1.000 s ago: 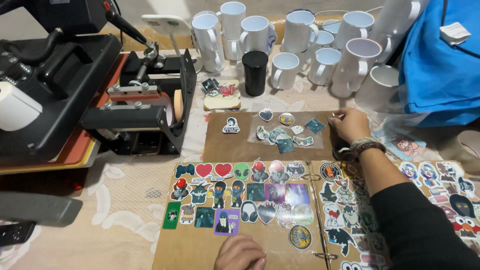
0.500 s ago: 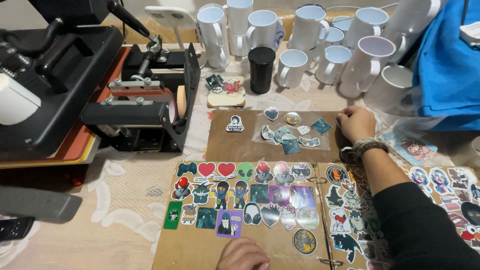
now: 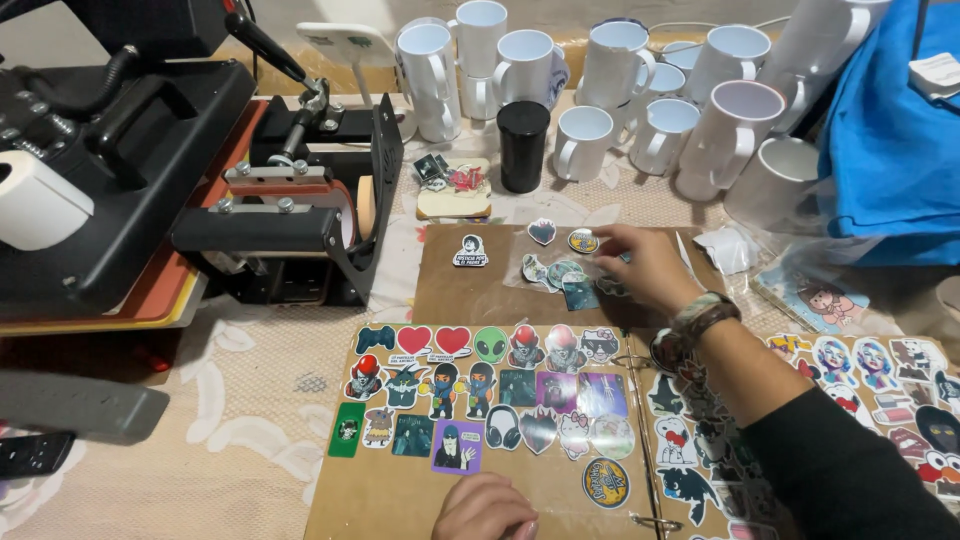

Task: Organizing stickers by peeling their backings and placing them into a binder

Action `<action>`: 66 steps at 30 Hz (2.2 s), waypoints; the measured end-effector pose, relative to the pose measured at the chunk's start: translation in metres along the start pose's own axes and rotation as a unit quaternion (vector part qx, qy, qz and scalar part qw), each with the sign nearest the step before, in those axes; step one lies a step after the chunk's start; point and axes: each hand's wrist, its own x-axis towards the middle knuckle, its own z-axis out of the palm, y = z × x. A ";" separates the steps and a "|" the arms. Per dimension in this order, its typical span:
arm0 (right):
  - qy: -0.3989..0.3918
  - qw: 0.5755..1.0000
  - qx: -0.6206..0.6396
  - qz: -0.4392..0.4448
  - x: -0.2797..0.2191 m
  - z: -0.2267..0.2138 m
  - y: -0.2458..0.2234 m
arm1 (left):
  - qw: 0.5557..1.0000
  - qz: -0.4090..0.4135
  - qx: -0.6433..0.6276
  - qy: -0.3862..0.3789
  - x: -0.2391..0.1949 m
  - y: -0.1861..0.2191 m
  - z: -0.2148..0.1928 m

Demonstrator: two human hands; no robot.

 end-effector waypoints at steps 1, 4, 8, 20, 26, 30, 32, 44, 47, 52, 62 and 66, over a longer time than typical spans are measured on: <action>-0.034 0.999 0.004 -0.020 -0.002 0.006 -0.009 | 1.000 -0.005 0.005 -0.001 0.000 0.000 0.000; -0.060 0.991 -0.084 -0.081 0.023 0.032 0.009 | 1.000 0.000 0.006 0.008 0.001 0.000 0.000; -0.079 0.984 -0.135 -0.084 0.047 0.053 0.016 | 1.000 -0.007 0.009 0.014 -0.002 -0.003 0.001; -0.030 0.994 -0.069 0.073 0.059 0.045 0.012 | 0.999 -0.026 -0.029 -0.021 0.001 -0.003 -0.007; 0.015 0.989 -0.094 -0.116 0.055 0.054 0.008 | 0.999 -0.020 -0.036 -0.003 0.007 -0.001 -0.005; -0.072 0.975 -0.096 -0.188 0.072 0.077 0.013 | 0.998 -0.024 -0.050 0.001 0.013 0.004 -0.008; -0.082 0.966 -0.120 -0.213 0.073 0.082 0.011 | 0.998 -0.034 -0.061 0.002 0.017 0.010 -0.012; 0.005 0.992 0.012 -0.127 0.033 0.045 -0.011 | 0.993 -0.072 -0.068 -0.068 0.019 0.018 -0.021; 0.054 0.985 0.084 -0.142 0.006 0.026 -0.017 | 0.991 -0.088 -0.069 -0.076 0.020 0.022 -0.022; 0.168 0.917 0.057 -0.356 -0.105 -0.009 -0.044 | 0.994 -0.065 -0.062 -0.067 0.028 0.028 -0.023; -0.050 0.950 0.142 -0.272 -0.308 -0.004 0.011 | 0.950 0.293 0.093 0.055 0.077 0.097 -0.026; 0.161 0.930 -0.026 -0.330 -0.320 0.005 -0.017 | 0.962 0.263 0.078 -0.009 0.071 0.101 -0.034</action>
